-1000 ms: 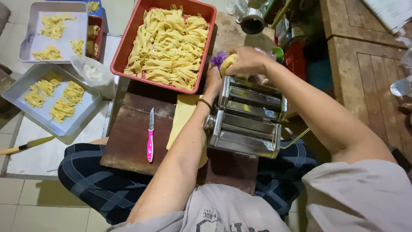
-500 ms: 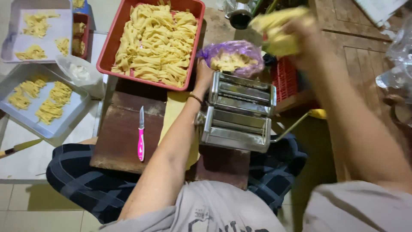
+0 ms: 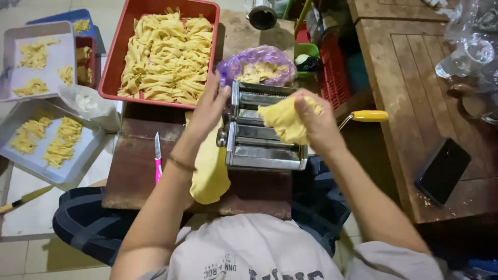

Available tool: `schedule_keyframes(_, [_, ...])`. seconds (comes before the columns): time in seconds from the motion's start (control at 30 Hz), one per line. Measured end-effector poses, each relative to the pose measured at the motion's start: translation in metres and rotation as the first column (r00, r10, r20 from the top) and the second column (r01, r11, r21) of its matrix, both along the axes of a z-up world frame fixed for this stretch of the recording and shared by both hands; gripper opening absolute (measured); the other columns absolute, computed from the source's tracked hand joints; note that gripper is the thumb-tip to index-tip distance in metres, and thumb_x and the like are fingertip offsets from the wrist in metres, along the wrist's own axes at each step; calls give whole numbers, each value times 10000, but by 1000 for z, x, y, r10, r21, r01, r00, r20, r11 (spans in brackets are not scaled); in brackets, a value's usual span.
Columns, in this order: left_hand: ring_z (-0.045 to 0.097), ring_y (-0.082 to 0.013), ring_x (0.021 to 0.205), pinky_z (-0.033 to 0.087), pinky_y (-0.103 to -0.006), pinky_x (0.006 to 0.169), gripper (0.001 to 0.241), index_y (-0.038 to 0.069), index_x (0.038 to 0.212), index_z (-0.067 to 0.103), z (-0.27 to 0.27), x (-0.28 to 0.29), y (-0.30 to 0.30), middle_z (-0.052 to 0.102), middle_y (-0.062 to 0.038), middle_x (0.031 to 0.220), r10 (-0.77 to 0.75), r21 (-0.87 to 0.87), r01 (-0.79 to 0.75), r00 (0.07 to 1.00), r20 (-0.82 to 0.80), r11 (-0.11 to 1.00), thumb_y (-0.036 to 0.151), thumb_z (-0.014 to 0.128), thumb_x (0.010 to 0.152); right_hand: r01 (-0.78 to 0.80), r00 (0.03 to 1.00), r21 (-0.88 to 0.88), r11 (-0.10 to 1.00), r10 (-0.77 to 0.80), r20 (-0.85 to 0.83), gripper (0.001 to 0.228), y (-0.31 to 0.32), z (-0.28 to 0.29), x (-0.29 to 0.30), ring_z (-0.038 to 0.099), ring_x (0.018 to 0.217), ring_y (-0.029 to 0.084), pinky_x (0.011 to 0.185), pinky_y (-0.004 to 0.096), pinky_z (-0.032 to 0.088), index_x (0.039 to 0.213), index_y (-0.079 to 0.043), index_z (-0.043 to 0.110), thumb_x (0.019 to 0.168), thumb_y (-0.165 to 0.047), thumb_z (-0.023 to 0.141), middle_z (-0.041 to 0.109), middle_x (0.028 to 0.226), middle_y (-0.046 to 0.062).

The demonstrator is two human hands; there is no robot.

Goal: Rolling out pasta dough using a manual pasta machine

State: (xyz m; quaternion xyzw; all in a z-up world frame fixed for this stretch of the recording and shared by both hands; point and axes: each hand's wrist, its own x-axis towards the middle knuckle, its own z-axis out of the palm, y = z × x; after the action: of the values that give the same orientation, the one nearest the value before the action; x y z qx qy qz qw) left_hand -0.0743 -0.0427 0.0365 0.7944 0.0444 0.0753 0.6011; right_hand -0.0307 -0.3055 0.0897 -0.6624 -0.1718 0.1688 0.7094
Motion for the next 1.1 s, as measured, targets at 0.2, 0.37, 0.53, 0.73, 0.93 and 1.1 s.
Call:
schedule_keyframes(0.2, [352,-333,1503,335,-507,1213,589,134,1542,449,24,-65,-68,433,-141,1591,-55,-251,99,983,176,963,480,466,1065,244,962,201,949,-264,76,315,23,-21,-36,631,663,10,610,157,548,940,-125,629,1025,-428,613,624,743,-26])
schedule_keyframes(0.37, [593,-290,1234,487,-486,1029,553,29,1455,488,6,-74,-111,594,-183,1343,-25,-452,117,979,205,884,433,434,1081,63,988,203,977,-90,125,521,34,1,-70,666,850,182,778,336,601,1156,-86,566,978,-575,582,653,999,148])
schedule_keyframes(0.53, [684,-136,961,614,-361,802,356,6,1278,586,37,-71,-121,709,-121,1091,152,-533,54,930,334,844,294,525,1077,123,861,12,992,-113,496,415,19,2,-71,490,1283,225,1093,408,411,1214,-73,596,999,-427,635,492,1258,112])
schedule_keyframes(0.73, [642,-159,969,562,-408,844,187,27,1115,630,48,-65,-118,667,-95,979,191,-361,-17,872,451,932,197,604,1044,207,852,-34,978,-164,497,560,14,-5,-80,537,1105,207,972,360,442,1164,-3,642,816,-390,848,600,1181,162])
schedule_keyframes(0.93, [655,-192,790,575,-377,774,128,56,1114,637,45,-50,-101,666,-89,896,174,-226,-64,842,511,972,152,576,1055,236,880,9,972,-217,423,767,15,5,-67,650,906,192,717,294,519,1271,-58,419,925,-733,535,669,1022,159])
schedule_keyframes(1.1, [626,-213,668,556,-364,691,234,9,1131,680,6,-41,-109,682,-127,807,61,-178,24,887,457,984,187,551,1051,139,930,-218,966,-52,363,778,27,-3,-65,669,741,228,581,318,570,1165,-66,603,909,-783,443,646,860,144])
